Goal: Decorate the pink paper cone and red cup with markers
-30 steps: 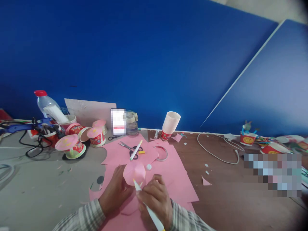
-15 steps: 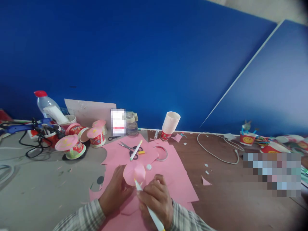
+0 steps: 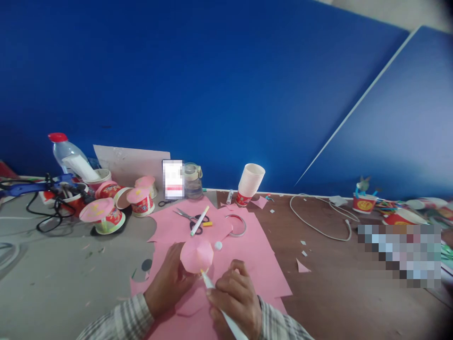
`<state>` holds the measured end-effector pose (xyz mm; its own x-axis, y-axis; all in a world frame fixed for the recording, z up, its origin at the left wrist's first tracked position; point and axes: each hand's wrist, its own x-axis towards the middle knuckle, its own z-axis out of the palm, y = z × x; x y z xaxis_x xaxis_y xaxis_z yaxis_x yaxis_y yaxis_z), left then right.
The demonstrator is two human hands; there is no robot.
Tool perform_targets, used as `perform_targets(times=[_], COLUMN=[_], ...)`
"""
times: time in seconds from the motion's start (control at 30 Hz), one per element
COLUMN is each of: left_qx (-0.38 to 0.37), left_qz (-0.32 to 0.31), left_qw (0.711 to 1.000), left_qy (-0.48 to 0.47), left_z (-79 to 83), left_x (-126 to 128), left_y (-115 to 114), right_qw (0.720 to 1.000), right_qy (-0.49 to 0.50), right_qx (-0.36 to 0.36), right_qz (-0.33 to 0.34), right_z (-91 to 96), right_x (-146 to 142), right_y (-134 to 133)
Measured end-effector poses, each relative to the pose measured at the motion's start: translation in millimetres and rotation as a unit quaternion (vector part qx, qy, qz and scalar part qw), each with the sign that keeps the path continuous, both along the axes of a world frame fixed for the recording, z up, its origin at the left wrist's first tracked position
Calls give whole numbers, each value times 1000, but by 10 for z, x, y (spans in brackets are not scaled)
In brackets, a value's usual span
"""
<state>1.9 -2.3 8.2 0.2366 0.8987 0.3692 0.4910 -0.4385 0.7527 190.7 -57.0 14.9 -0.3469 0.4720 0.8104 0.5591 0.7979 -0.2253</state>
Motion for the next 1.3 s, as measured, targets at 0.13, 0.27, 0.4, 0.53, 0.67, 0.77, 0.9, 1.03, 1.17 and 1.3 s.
perform_targets(times=[0.13,0.27,0.4,0.53,0.67,0.77,0.9,1.03,1.17,1.3], left_qx=[2,-1,0,-10,-18,-20,-22,-22,-32,-31], left_qz=[2,-3,-8,-12,-13,-9,-9,-8,-10,-10], left_qw=[1000,1000,1000,1000,1000,1000,1000,1000,999,999], left_qy=[-1,-7,-5,-1,-1,-1,-5,-11,-13,-18], left_z=[24,50,56,63,65,56,51,53,55,49], left_x=[11,18,18,20,16,13,11,10,7,4], left_y=[1,1,1,2,3,1,-4,-5,2,12], right_qw=[999,1000,1000,999,998,998,998,998,999,999], right_qy=[-28,-22,-23,-49,-58,-61,-55,-53,-48,-44], right_qx=[-10,-4,-1,-1,-10,-9,-6,2,12,15], right_qz=[26,17,-4,-2,-13,-16,-13,-16,-15,-12], right_z=[25,39,41,71,114,114,71,47,53,46], right_x=[-15,-21,-51,-75,-82,-81,-67,-48,-33,-18], right_y=[-11,-7,12,28,34,29,16,6,-2,-4])
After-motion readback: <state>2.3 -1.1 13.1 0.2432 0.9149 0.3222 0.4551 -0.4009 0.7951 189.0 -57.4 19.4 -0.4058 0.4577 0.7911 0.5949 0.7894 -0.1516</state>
